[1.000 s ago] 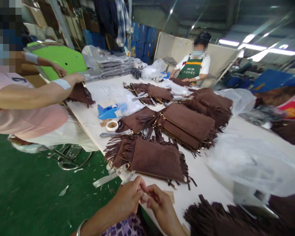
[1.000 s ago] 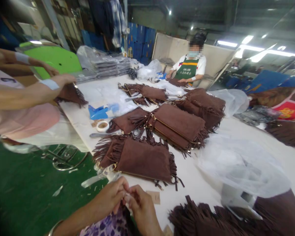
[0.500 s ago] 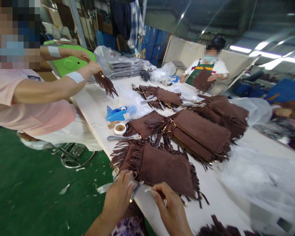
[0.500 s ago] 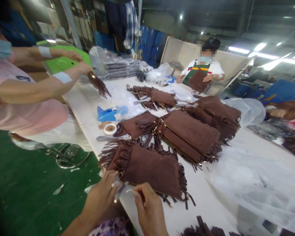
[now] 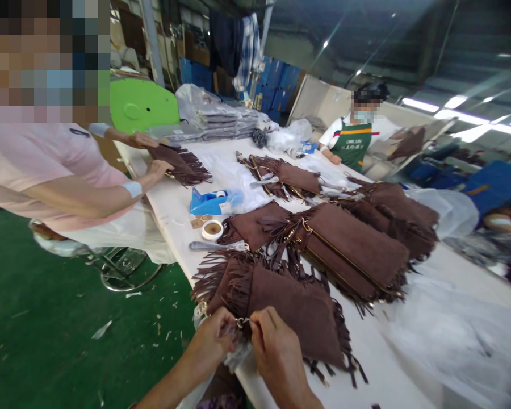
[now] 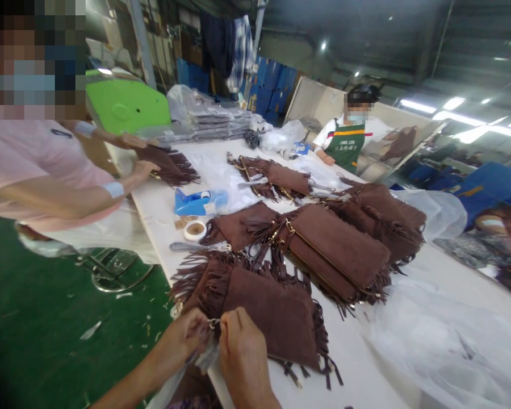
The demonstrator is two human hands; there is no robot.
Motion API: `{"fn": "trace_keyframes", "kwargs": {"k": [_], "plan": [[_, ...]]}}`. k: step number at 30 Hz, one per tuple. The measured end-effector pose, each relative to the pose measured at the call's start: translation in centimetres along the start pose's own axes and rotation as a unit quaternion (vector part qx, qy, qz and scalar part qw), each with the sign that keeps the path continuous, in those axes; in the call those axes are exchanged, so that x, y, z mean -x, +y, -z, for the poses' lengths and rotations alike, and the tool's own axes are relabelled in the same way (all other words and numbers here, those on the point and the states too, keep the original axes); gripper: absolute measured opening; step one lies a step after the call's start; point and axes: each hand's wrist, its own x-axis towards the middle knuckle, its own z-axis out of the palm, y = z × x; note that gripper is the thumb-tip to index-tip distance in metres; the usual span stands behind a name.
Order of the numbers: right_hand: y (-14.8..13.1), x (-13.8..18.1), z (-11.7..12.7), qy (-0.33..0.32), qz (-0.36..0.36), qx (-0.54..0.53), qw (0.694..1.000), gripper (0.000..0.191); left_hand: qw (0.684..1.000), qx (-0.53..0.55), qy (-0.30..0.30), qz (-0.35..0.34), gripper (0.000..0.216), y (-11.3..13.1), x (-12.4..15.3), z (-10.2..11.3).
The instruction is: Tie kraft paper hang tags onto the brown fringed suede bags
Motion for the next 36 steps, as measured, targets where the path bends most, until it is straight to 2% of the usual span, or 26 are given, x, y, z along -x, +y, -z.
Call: {"fn": "trace_keyframes", "kwargs": {"k": [3,7,11,14,24,27,31,36], "plan": [[0.0,-0.29,-0.18,-0.002,-0.001,-0.011,1.0,0.016,0.993,0.109,-0.018,0.051,0.023,-0.88,-0.31,-0.5],[0.31,-0.4,-0.41,-0.027,-0.001,-0.012,1.0,0.015,0.989,0.12,-0.024,0.087,0.02,-1.16,-0.49,-0.91],[0.5,-0.44,-0.48,-0.035,0.0,-0.006,0.999,0.015,0.989,0.118,-0.018,0.092,0.05,-0.71,-0.63,-0.88],[0.39,-0.49,-0.36,-0.044,0.005,-0.008,0.999,0.015,0.982,0.137,-0.007,0.134,0.059,-0.63,-0.74,-0.77],[0.56,-0.53,-0.21,-0.063,0.017,0.022,0.998,0.017,0.946,0.285,-0.035,0.151,0.034,-0.52,-0.66,-0.57],[0.46,-0.56,0.05,-0.057,0.01,-0.005,0.998,0.017,0.933,0.322,-0.043,0.156,0.03,-0.32,-0.52,-0.48],[0.31,-0.76,0.44,-0.084,0.006,-0.047,0.995,0.015,0.925,0.345,-0.056,0.15,0.028,-0.32,-0.43,-0.32],[0.93,-0.93,0.21,-0.098,-0.008,-0.045,0.994,0.015,0.919,0.36,-0.061,0.149,0.026,-0.79,-0.49,-0.33]]}}
